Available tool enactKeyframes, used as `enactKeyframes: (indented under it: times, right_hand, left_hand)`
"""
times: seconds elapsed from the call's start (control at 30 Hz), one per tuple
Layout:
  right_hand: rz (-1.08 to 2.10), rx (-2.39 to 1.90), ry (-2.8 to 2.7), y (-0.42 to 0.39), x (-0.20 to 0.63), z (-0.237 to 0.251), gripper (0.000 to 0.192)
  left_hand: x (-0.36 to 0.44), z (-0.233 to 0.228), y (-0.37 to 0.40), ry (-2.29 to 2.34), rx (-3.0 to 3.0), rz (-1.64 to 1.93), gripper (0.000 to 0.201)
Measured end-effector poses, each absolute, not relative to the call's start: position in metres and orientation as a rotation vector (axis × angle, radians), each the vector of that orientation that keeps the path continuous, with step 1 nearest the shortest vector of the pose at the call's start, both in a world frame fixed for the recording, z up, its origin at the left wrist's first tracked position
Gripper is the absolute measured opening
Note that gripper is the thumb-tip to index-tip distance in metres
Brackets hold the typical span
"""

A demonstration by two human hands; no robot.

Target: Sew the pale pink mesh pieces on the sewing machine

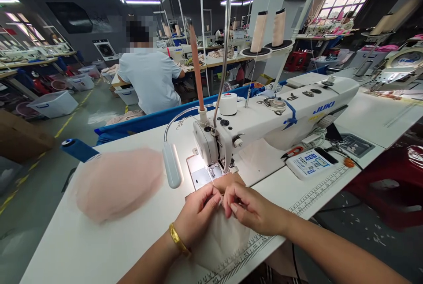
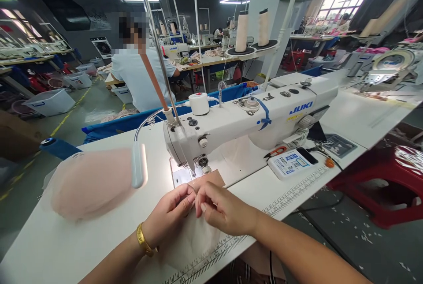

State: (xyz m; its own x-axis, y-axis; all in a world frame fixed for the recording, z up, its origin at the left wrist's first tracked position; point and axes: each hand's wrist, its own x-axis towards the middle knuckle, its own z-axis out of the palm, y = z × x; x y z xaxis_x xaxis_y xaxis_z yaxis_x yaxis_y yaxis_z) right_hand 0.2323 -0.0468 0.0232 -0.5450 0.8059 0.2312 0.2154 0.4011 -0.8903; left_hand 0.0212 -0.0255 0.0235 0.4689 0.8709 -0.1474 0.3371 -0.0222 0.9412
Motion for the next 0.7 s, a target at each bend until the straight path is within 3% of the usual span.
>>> enactKeyframes:
  times: [0.23, 0.37, 0.5, 0.7]
  right_hand:
    - [0.824, -0.896, -2.058, -0.045, 0.239, 0.043, 0.010]
    - [0.698, -0.859, -2.098, -0.046, 0.240, 0.046, 0.002]
    - [0.512, -0.796, -2.202, -0.047, 0.229, 0.039, 0.018]
    - [0.533, -0.716, -2.192, -0.042, 0.222, 0.031, 0.014]
  left_hand:
    - [0.017, 0.028, -0.028, 1.078, 1.623, 0.584, 0.041]
    - [0.017, 0.027, -0.030, 1.068, 1.595, 0.580, 0.043]
    - [0.017, 0.023, -0.030, 1.022, 1.619, 0.596, 0.042]
    - [0.013, 0.022, -0.031, 0.985, 1.648, 0.547, 0.041]
